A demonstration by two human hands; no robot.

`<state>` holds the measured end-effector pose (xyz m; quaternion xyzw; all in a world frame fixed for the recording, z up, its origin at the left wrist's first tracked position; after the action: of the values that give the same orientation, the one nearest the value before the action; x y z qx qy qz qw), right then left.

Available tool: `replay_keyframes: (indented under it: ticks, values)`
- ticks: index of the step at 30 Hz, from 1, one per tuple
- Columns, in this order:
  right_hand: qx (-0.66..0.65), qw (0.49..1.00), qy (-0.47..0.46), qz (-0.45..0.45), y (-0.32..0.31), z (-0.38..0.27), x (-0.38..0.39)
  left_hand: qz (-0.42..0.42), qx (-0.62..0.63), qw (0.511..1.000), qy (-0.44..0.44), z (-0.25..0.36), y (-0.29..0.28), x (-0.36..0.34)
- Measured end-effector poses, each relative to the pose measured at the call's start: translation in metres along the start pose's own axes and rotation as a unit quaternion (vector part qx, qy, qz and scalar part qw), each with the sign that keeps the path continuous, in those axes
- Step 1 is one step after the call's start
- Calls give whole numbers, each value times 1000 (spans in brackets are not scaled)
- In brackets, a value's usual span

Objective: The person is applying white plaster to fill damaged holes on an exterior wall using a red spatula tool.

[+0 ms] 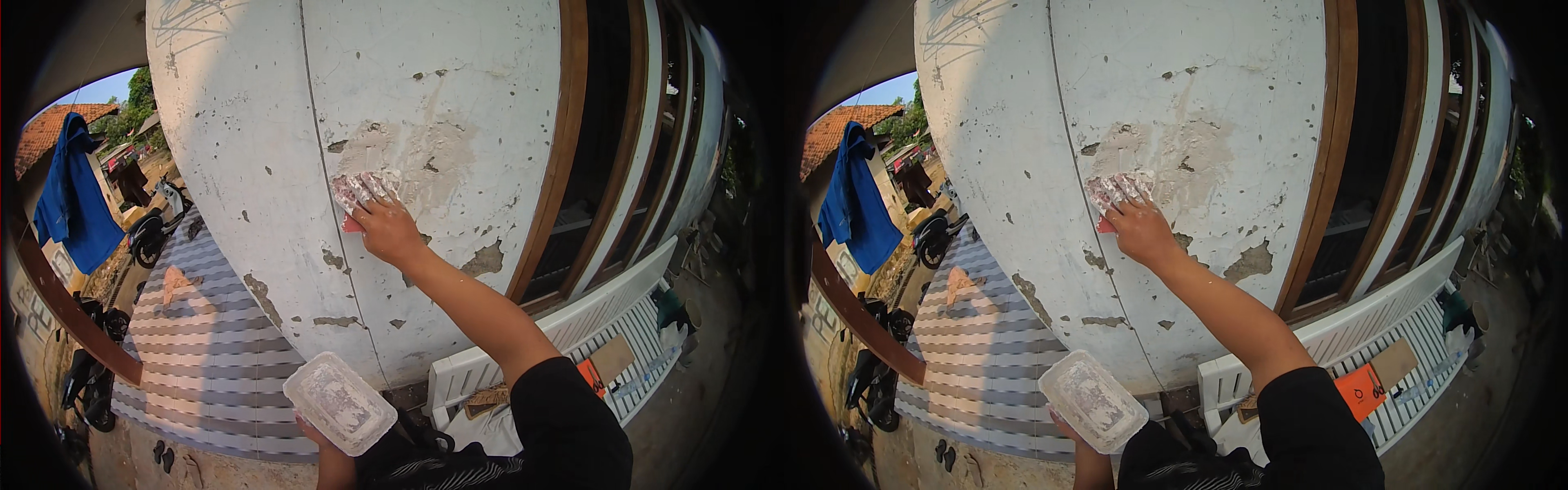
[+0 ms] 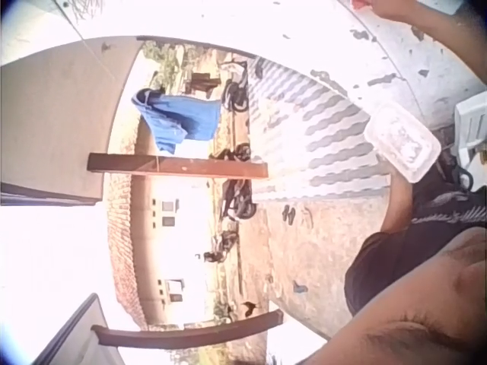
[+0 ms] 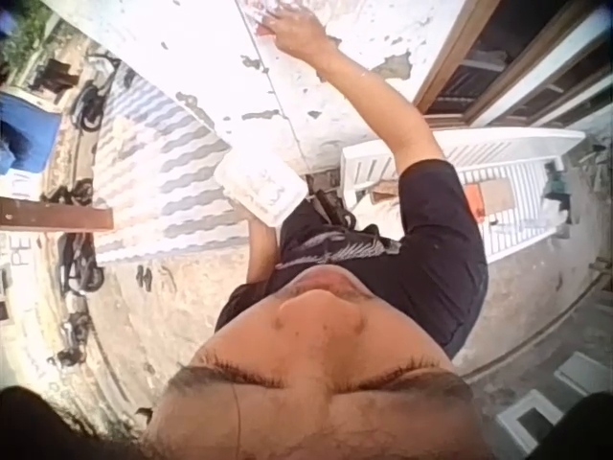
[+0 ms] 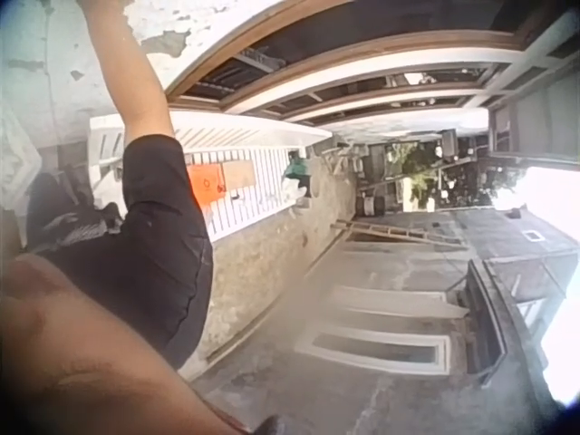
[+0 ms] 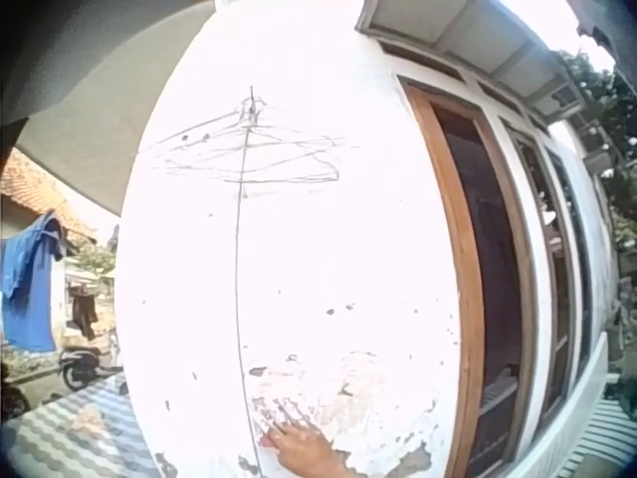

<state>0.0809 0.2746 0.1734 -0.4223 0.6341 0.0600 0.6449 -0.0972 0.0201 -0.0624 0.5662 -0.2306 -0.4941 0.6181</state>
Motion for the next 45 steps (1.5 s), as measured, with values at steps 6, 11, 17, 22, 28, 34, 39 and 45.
replay_keyframes:
  ticks: [6, 11, 17, 22, 28, 34, 39, 45]
  values:
    - [39, 993, 5, -116, -31, -5, -7, -44, -39, 998, 15, 3, 16, 2]
    - [-50, 966, 145, -209, -66, 3, -43, -11, -36, 999, 30, 7, 17, 10]
    - [-109, 991, 81, 1, -63, 7, -82, 22, -12, 999, 44, 15, 2, 12]
    - [-69, 986, 134, 69, -83, 37, -97, -17, -63, 997, 43, 22, -9, 10]
    - [-33, 972, 162, 168, -121, 62, -109, -40, -90, 995, 6, 20, -15, 4]
    - [-57, 973, 121, 190, -127, 24, -97, -32, -99, 995, -3, 16, -9, 3]
    - [60, 989, 12, 134, -52, 7, -68, -17, -84, 996, 2, 13, -12, 5]
    - [77, 992, 28, 97, -2, -5, -17, -3, -79, 997, 25, 15, -11, 7]
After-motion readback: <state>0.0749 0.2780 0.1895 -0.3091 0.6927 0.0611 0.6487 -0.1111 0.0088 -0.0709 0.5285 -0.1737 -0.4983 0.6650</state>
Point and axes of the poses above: each hand's wrist, its own x-axis away from the middle knuckle, its own y-axis out of the palm, z = x × y, the point moved 2 cm from there along -x, towards the middle knuckle, and after that the axes turned 15 degrees about y, right-handed, at the moved point
